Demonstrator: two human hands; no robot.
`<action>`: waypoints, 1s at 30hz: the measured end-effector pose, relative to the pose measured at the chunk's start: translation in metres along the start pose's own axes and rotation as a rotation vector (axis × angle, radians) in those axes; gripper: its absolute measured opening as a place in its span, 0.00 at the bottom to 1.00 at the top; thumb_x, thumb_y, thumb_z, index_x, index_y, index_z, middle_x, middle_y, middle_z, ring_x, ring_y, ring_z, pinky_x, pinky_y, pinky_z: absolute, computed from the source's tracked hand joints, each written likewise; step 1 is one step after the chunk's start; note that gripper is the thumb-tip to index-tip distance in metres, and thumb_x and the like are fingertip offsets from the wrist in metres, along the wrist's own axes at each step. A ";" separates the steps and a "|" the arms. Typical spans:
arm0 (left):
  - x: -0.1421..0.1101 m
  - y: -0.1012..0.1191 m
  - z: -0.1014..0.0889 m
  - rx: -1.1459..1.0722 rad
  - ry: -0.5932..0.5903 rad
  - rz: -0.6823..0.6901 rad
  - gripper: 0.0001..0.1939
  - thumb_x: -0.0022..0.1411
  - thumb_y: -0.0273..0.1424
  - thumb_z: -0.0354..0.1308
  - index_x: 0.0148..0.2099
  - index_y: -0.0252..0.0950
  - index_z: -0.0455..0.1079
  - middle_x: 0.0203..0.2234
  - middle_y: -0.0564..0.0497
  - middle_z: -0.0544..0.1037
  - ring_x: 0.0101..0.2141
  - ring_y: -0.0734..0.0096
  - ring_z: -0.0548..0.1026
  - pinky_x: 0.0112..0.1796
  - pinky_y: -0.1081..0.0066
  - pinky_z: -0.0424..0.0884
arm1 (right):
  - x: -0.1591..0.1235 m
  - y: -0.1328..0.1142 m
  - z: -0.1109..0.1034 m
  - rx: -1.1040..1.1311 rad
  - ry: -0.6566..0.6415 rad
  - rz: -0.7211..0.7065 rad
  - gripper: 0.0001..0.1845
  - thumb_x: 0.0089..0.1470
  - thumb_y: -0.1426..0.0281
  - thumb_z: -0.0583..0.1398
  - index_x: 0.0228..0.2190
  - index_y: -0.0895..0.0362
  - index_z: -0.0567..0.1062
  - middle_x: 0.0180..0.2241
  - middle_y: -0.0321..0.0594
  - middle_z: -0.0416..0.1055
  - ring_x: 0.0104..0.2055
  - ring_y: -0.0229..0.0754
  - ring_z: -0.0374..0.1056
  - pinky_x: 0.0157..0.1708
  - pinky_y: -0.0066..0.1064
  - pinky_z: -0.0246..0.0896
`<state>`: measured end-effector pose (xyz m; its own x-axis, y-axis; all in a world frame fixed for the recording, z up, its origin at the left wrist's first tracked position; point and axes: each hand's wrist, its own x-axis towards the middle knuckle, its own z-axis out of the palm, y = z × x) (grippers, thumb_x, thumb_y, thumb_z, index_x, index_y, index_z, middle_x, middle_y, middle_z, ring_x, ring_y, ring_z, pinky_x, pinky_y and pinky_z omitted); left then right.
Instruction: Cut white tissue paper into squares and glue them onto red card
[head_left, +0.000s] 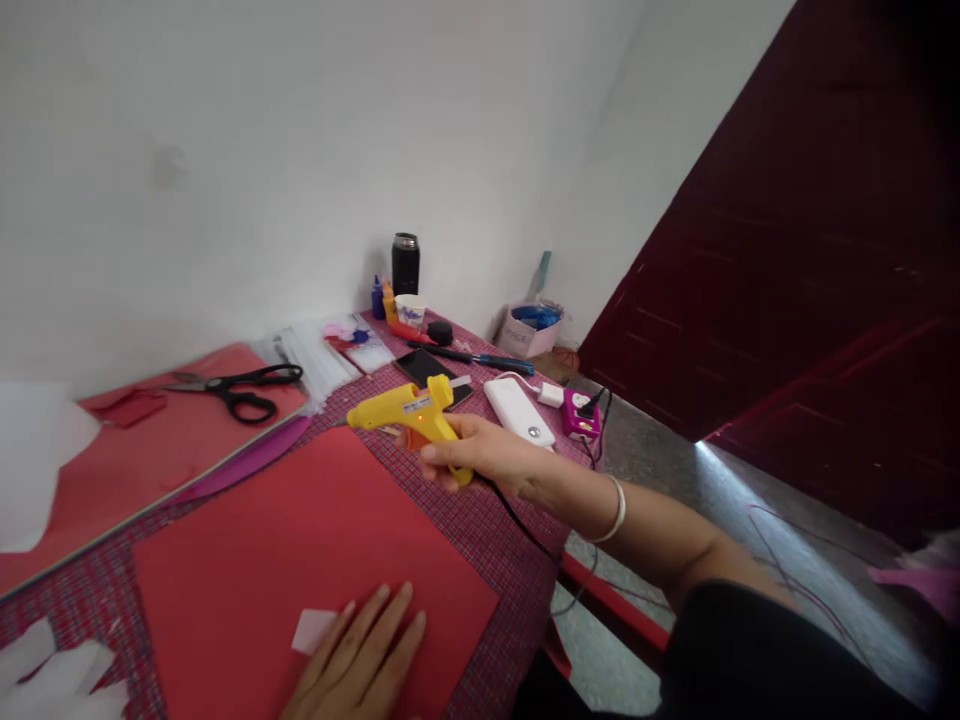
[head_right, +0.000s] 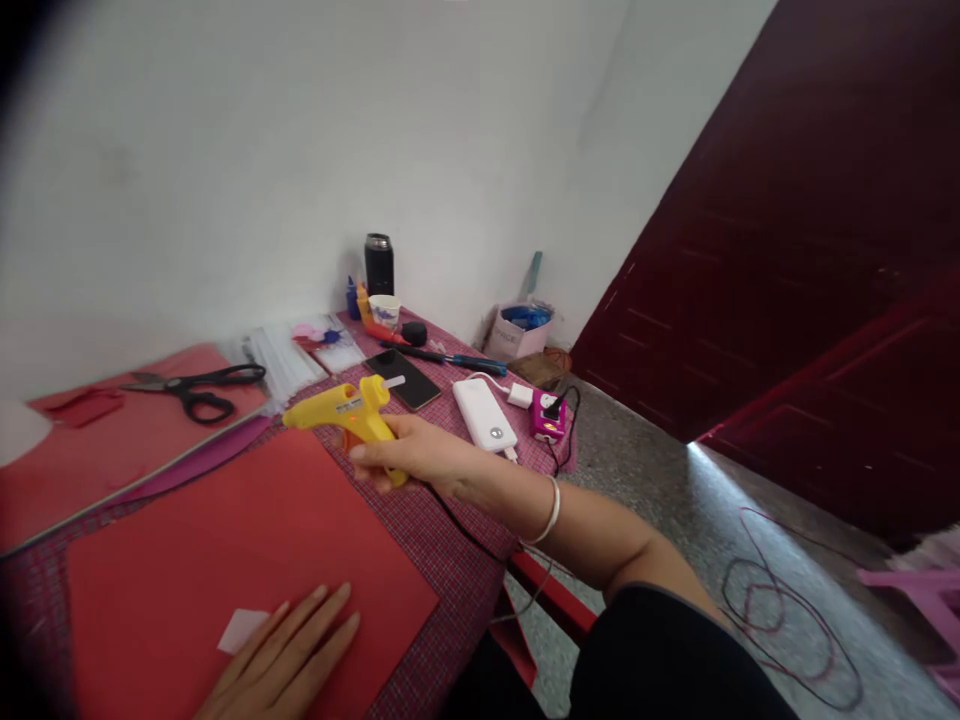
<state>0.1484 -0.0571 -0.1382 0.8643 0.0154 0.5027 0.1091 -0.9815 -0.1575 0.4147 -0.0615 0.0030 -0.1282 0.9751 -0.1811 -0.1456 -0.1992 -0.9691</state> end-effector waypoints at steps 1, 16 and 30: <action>0.002 0.001 -0.004 -0.006 -0.004 -0.014 0.23 0.64 0.37 0.54 0.60 0.41 0.68 0.56 0.51 0.74 0.56 0.64 0.68 0.57 0.68 0.60 | 0.002 0.005 0.002 -0.010 -0.018 0.008 0.14 0.51 0.63 0.65 0.36 0.59 0.71 0.24 0.30 0.67 0.19 0.27 0.59 0.18 0.20 0.50; 0.015 0.025 -0.043 -0.503 -0.349 -0.385 0.27 0.69 0.41 0.50 0.67 0.38 0.58 0.67 0.46 0.59 0.66 0.59 0.55 0.65 0.56 0.51 | 0.025 0.032 0.027 -0.354 -0.174 0.062 0.23 0.55 0.55 0.63 0.43 0.59 0.71 0.29 0.34 0.66 0.24 0.31 0.60 0.22 0.23 0.55; 0.020 0.021 -0.049 -0.516 -0.315 -0.383 0.26 0.70 0.42 0.47 0.64 0.34 0.61 0.63 0.45 0.65 0.63 0.58 0.60 0.64 0.59 0.51 | 0.059 0.031 0.064 -0.607 -0.186 -0.197 0.23 0.60 0.49 0.55 0.38 0.57 0.70 0.26 0.35 0.62 0.24 0.34 0.54 0.22 0.26 0.52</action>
<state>0.1437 -0.0864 -0.0899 0.9209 0.3550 0.1607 0.2543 -0.8600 0.4425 0.3392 -0.0161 -0.0274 -0.3312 0.9435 -0.0116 0.3878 0.1249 -0.9133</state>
